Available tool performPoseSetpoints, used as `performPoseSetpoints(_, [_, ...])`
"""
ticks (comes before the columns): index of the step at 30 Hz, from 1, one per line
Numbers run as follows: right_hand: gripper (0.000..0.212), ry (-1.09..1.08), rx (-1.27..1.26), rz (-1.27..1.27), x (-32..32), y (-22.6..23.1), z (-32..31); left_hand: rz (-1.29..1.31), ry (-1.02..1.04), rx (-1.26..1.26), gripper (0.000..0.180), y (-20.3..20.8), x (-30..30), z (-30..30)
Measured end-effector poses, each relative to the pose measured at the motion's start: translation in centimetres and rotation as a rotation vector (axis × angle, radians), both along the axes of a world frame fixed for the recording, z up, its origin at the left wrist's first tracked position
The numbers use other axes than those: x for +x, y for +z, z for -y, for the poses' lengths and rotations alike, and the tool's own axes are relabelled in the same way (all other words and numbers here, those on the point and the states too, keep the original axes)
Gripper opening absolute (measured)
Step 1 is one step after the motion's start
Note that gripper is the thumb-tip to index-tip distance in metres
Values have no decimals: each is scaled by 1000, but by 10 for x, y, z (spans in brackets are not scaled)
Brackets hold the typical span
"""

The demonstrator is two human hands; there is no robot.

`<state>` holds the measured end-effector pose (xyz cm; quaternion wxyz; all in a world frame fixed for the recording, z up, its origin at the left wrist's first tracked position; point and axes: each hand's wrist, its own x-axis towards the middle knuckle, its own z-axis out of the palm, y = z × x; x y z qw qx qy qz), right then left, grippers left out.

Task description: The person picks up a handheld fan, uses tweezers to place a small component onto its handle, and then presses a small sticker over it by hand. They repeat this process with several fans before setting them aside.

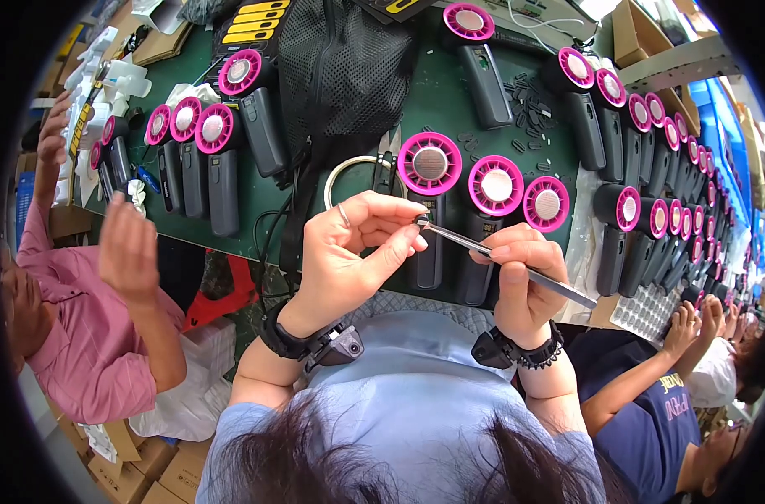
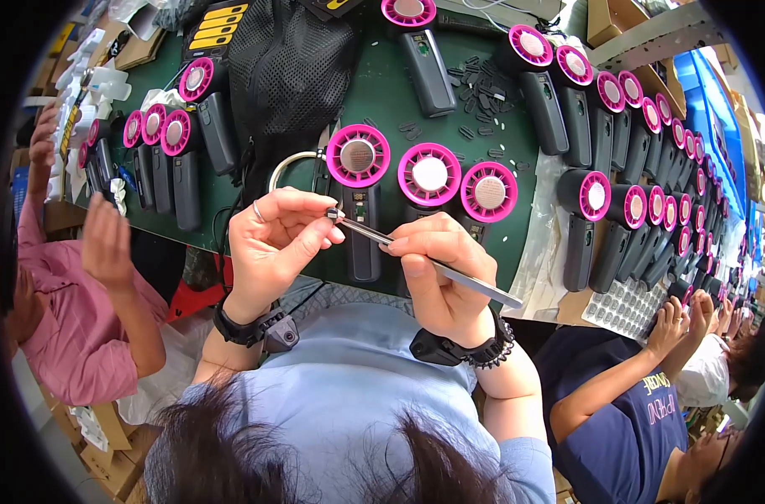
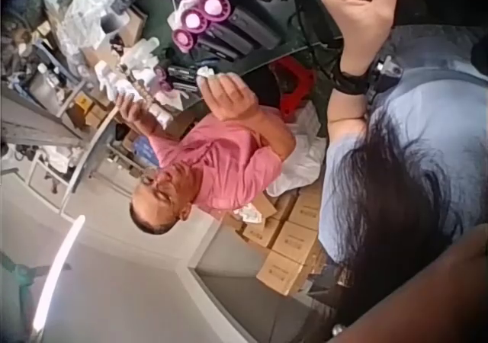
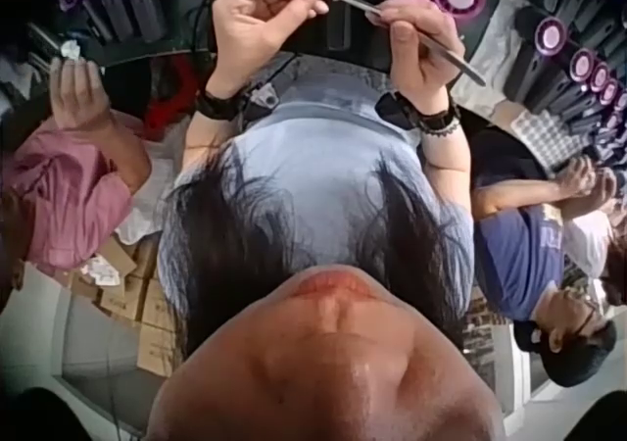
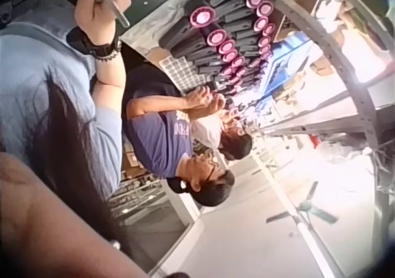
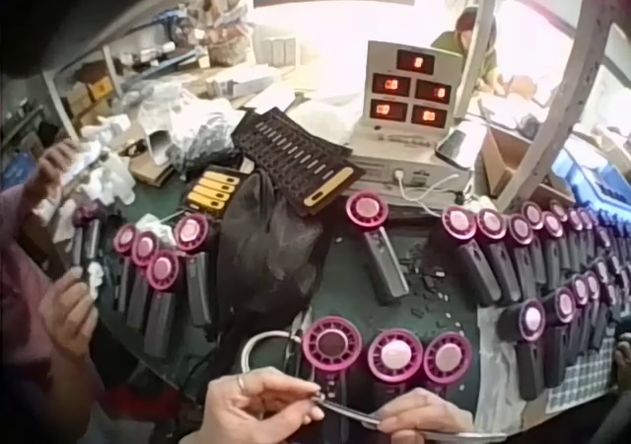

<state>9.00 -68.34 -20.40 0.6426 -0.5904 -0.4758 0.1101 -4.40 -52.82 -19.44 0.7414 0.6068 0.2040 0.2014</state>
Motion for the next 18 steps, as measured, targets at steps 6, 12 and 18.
performPoseSetpoints(6, [22, 0, 10, -36, -1, 0, -1, 5, 6, 6, 19, -1, 1, 0])
performPoseSetpoints(12, [22, 2, 13, -64, -3, -2, 0, 26, 34, -13, 17, -3, 2, 2])
performPoseSetpoints(18, [22, -7, 26, -96, -4, -2, -1, 17, 42, -9, 14, -2, 3, 3])
